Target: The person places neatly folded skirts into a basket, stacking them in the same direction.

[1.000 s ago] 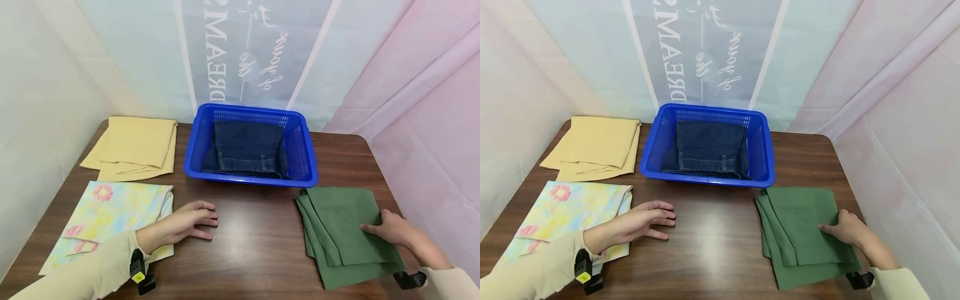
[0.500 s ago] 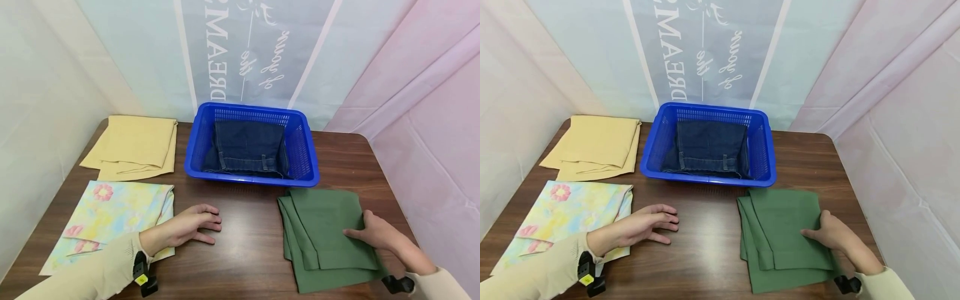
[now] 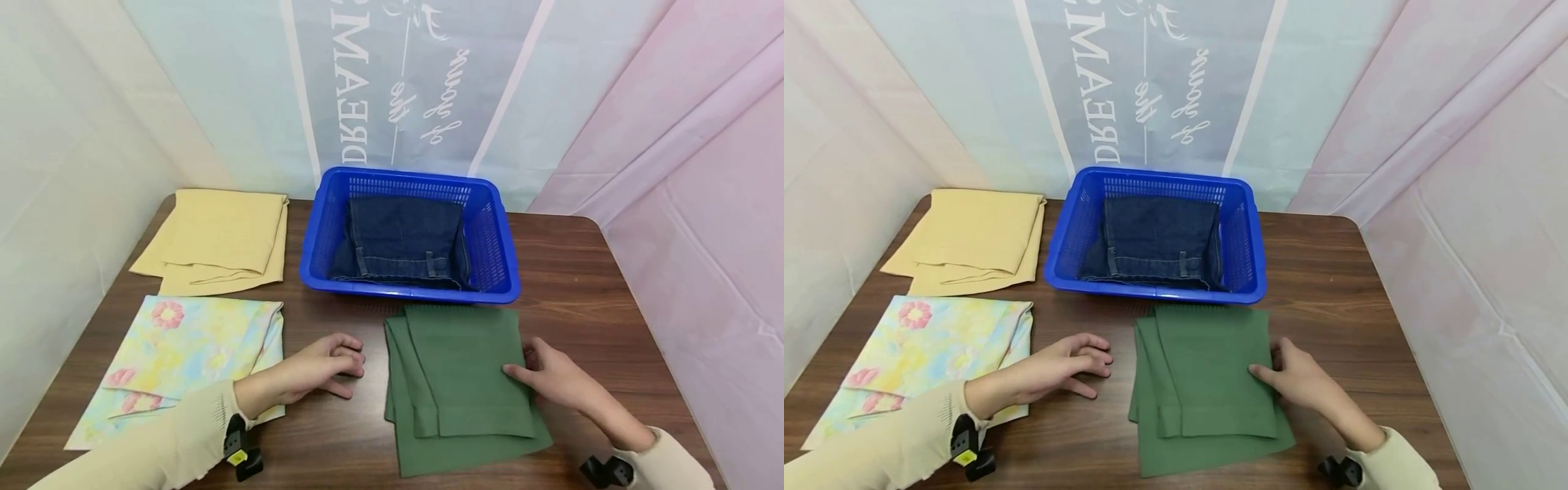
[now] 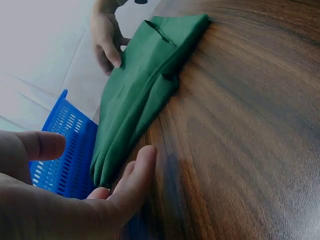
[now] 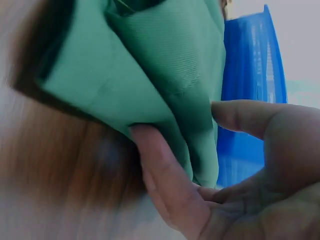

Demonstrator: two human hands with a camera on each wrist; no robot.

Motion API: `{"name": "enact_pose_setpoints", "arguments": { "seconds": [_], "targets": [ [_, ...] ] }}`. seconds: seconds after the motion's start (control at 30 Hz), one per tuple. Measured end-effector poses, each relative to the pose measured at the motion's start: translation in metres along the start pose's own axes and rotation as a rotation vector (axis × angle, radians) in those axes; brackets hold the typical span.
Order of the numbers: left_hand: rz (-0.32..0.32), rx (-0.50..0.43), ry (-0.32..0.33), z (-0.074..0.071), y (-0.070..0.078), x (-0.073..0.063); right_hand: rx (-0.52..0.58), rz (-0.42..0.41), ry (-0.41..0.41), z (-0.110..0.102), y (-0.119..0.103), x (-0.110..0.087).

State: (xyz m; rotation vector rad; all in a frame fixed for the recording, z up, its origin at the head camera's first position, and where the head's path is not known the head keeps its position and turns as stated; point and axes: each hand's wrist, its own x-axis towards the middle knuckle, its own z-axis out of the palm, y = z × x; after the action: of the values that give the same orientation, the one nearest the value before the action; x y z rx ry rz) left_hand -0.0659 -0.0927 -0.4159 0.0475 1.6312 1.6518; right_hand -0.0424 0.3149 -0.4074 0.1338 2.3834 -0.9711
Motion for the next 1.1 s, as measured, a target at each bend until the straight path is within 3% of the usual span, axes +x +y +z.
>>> {"name": "enact_pose_setpoints", "arguments": {
  "seconds": [0.27, 0.37, 0.47, 0.6, 0.7, 0.9, 1.03, 1.1],
  "targets": [
    [0.062, 0.2, 0.139, 0.002, 0.002, 0.0, 0.297, -0.05, -0.079, 0.025, -0.017, 0.004],
    [0.036, 0.166, 0.182, 0.001, 0.002, 0.0, 0.401, -0.071, -0.123, 0.031, -0.022, 0.007],
    [0.005, 0.038, 0.21, 0.0, -0.001, 0.002, 0.465, -0.086, -0.148, 0.034, -0.024, 0.009],
    [0.004, -0.154, 0.18, -0.004, -0.006, 0.008, 0.541, -0.09, -0.186, 0.037, -0.024, 0.014],
    [0.039, -0.196, 0.135, -0.006, -0.01, 0.013, 0.601, -0.12, -0.234, 0.039, -0.024, 0.018],
    [0.097, -0.106, 0.1, -0.002, -0.01, 0.018, 0.667, -0.194, -0.305, 0.043, -0.026, 0.022],
    [0.129, 0.008, 0.073, -0.001, -0.01, 0.018, 0.617, -0.222, -0.274, 0.044, -0.028, 0.022],
    [0.128, 0.018, 0.053, -0.001, -0.01, 0.018, 0.591, -0.224, -0.252, 0.044, -0.029, 0.022]
  ]
}}
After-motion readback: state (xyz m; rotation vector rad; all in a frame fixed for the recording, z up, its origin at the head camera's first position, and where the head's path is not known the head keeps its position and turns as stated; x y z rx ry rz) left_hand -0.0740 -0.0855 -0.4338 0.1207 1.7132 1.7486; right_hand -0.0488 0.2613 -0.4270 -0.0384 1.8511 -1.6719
